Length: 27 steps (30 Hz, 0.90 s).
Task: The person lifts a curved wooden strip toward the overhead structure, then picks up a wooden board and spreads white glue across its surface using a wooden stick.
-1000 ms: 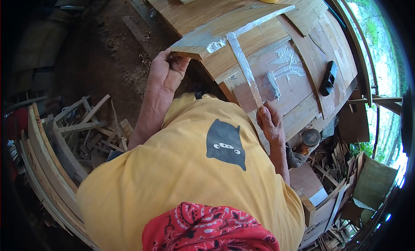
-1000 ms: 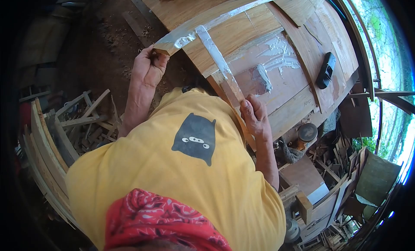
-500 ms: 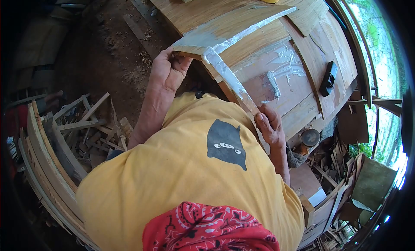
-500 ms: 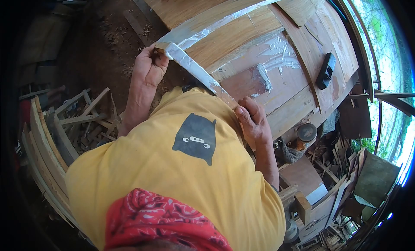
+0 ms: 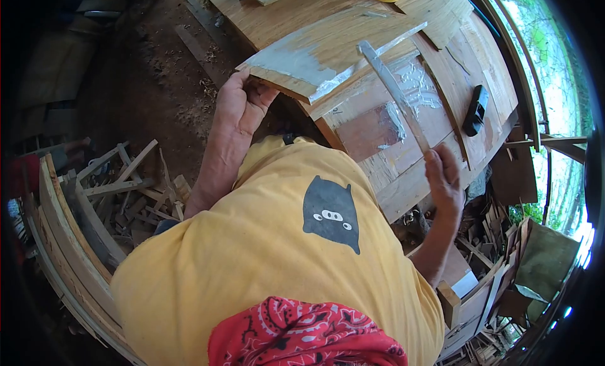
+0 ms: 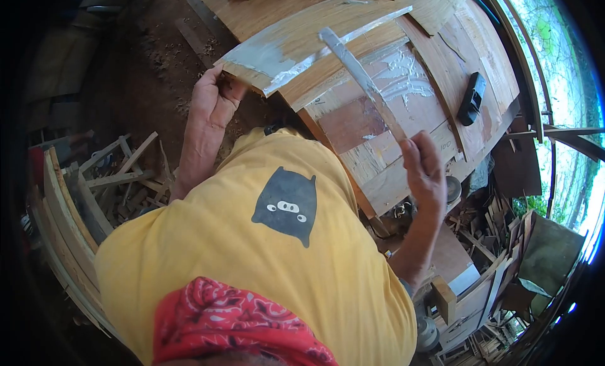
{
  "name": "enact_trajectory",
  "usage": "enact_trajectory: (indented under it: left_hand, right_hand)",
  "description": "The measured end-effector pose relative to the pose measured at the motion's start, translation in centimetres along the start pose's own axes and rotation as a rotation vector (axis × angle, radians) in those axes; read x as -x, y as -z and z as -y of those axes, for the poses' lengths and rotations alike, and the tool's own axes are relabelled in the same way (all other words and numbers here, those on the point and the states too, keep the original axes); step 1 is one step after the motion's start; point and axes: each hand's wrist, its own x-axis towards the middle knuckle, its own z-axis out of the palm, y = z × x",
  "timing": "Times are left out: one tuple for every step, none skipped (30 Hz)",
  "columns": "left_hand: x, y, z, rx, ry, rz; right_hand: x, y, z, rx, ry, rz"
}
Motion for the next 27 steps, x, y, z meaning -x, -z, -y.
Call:
enact_trajectory:
  left_hand:
    - [0.2, -0.3, 0.0, -0.023, -0.004, 0.008]
    - [0.3, -0.6, 0.0, -0.045, -0.009, 0.015]
    - [0.5, -0.9, 0.1, -0.059, -0.013, 0.016]
    - [0.7, -1.4, 0.0, -0.075, -0.019, 0.018]
    - [0.8, -1.6, 0.1, -0.093, -0.022, 0.020]
    - [0.7, -1.4, 0.0, -0.090, -0.016, 0.038]
    - [0.5, -1.0, 0.0, -0.087, -0.010, 0.057]
    - [0.4, -0.9, 0.0, -0.083, -0.004, 0.076]
    - [0.3, -0.9, 0.0, -0.087, -0.005, 0.068]
    - [0.3, -0.9, 0.0, -0.091, -0.010, 0.060]
    - [0.4, -1.0, -0.1, -0.096, -0.014, 0.050]
    - [0.4, -1.2, -0.1, -0.108, -0.021, 0.045]
    - [0.5, -1.4, -0.1, -0.122, -0.028, 0.040]
    - [0.6, -1.6, 0.0, -0.137, -0.032, 0.036]
    - [0.7, -1.6, 0.0, -0.136, -0.032, 0.036]
    - [0.7, -1.6, 0.0, -0.135, -0.032, 0.039]
    - [0.8, -1.7, 0.0, -0.136, -0.029, 0.043]
    - [0.8, -1.9, -0.1, -0.144, -0.030, 0.038]
    - [1.0, -2.1, -0.1, -0.153, -0.032, 0.034]
    - [1.1, -2.4, -0.2, -0.163, -0.034, 0.031]
    - [1.1, -3.0, 0.0, -0.205, -0.043, 0.027]
    - [1.5, -3.4, 0.0, -0.242, -0.062, 0.016]
    - [1.8, -3.9, 0.0, -0.280, -0.082, 0.004]
    - [1.9, -4.3, -0.2, -0.308, -0.095, 0.018]
    - [2.1, -4.7, -0.2, -0.334, -0.107, 0.031]
    - [2.2, -5.1, -0.2, -0.357, -0.119, 0.045]
    - [2.3, -5.4, -0.2, -0.374, -0.122, 0.051]
  right_hand:
    - [0.3, 1.1, 0.9, 0.062, 0.037, 0.008]
    - [0.6, 1.9, 1.7, 0.125, 0.074, 0.019]
    - [0.7, 2.3, 2.8, 0.183, 0.154, 0.044]
    - [0.9, 2.6, 3.8, 0.238, 0.234, 0.069]
    - [1.1, 2.8, 4.7, 0.293, 0.314, 0.093]
    - [1.2, 2.8, 5.5, 0.308, 0.293, 0.102]
    - [1.3, 2.7, 6.3, 0.323, 0.272, 0.111]
    - [1.4, 2.7, 6.7, 0.339, 0.252, 0.120]
    - [1.3, 2.7, 6.8, 0.358, 0.261, 0.118]
    - [1.2, 2.8, 6.9, 0.375, 0.273, 0.118]
    - [1.1, 2.8, 6.9, 0.393, 0.284, 0.119]
    - [1.1, 2.8, 7.0, 0.402, 0.303, 0.118]
    - [1.1, 2.7, 7.0, 0.411, 0.321, 0.116]
    - [1.2, 2.6, 7.0, 0.418, 0.337, 0.113]
    - [1.3, 2.4, 7.0, 0.431, 0.327, 0.100]
    - [1.4, 1.9, 7.1, 0.444, 0.317, 0.086]
    - [1.7, 1.5, 7.1, 0.456, 0.306, 0.069]
    - [1.9, 1.2, 7.3, 0.468, 0.298, 0.060]
    - [2.1, 0.8, 7.6, 0.479, 0.291, 0.051]
    - [2.3, 0.3, 7.9, 0.490, 0.284, 0.040]
    - [2.5, -0.5, 7.9, 0.435, 0.306, 0.019]
    - [2.7, -0.5, 7.7, 0.433, 0.314, 0.004]
    - [2.9, -0.5, 7.6, 0.431, 0.322, -0.009]
    - [3.1, -0.5, 7.4, 0.429, 0.331, -0.021]
    - [3.2, 0.2, 7.1, 0.422, 0.351, 0.002]
    - [3.5, 0.7, 6.8, 0.394, 0.304, -0.019]
    - [3.9, 1.1, 6.4, 0.367, 0.259, -0.039]
